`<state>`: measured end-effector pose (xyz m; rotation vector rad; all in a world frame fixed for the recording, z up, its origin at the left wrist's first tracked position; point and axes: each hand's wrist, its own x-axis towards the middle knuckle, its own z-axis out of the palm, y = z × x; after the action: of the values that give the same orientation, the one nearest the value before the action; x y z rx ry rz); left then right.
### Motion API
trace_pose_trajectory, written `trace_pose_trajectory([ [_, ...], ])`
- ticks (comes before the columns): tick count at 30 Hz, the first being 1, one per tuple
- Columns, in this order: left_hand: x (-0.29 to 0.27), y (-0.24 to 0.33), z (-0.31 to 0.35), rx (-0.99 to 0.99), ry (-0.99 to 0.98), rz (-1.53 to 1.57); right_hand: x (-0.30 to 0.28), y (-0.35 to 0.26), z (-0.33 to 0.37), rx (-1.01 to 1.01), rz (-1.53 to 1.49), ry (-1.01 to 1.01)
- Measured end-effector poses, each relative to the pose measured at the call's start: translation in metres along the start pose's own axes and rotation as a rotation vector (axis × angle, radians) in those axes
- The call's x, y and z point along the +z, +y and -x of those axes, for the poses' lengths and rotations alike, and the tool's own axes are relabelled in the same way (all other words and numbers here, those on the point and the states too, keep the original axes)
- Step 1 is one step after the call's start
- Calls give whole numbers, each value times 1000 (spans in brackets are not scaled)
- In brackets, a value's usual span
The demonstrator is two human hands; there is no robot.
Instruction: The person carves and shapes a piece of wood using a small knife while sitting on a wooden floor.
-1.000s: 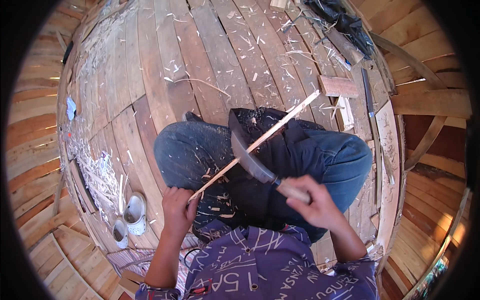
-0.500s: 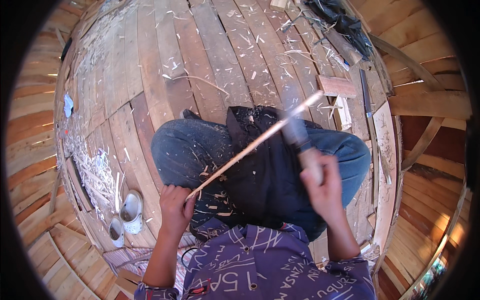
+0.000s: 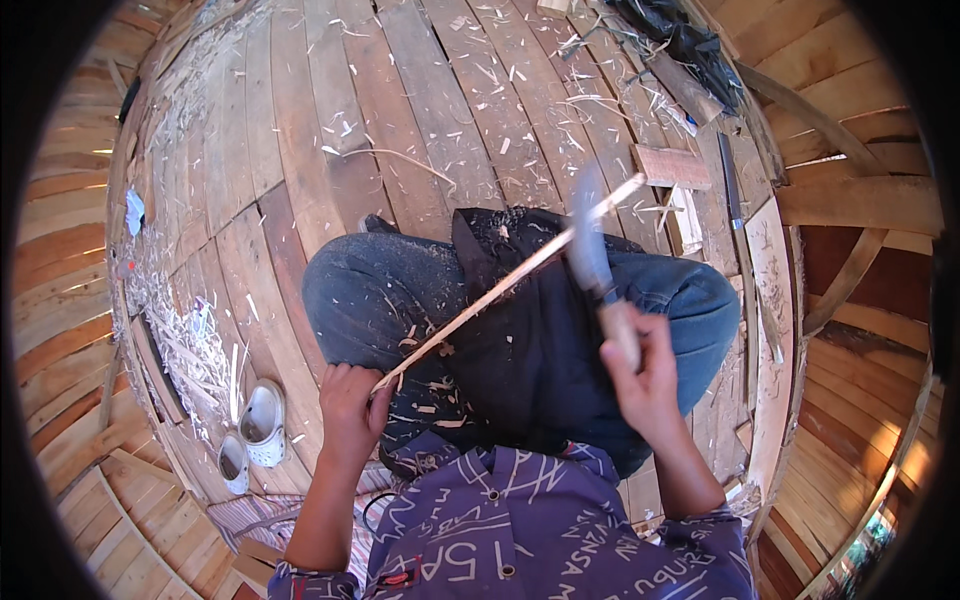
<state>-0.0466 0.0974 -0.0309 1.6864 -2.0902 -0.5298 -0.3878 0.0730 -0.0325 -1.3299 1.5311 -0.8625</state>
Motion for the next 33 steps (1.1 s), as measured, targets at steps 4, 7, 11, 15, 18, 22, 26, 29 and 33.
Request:
trace_pose_trajectory([
  [4, 0, -1, 0, -11, 0, 18, -12, -4, 7, -17, -72, -32],
  [7, 6, -2, 2, -12, 20, 9, -12, -1, -2, 174, -194, 115],
  [11, 4, -2, 1, -43, 14, 39, -9, 10, 3, 89, -207, 2],
  [15, 4, 1, -1, -18, 6, 20, -23, 17, -6, 161, -281, 155],
  [18, 4, 0, -1, -28, 8, 8, -3, 5, 0, -20, -133, -258],
  [22, 3, -2, 1, -27, 11, 15, -13, -7, -15, 221, -323, 140],
  [26, 4, 2, -2, -40, -2, 12, -6, -10, -3, -106, -76, -372],
  [29, 5, -3, 0, -21, 2, -2, -12, -9, -7, 68, -189, -125],
  [33, 4, -2, -2, -26, 13, 13, -16, -12, -4, 83, -189, -185],
])
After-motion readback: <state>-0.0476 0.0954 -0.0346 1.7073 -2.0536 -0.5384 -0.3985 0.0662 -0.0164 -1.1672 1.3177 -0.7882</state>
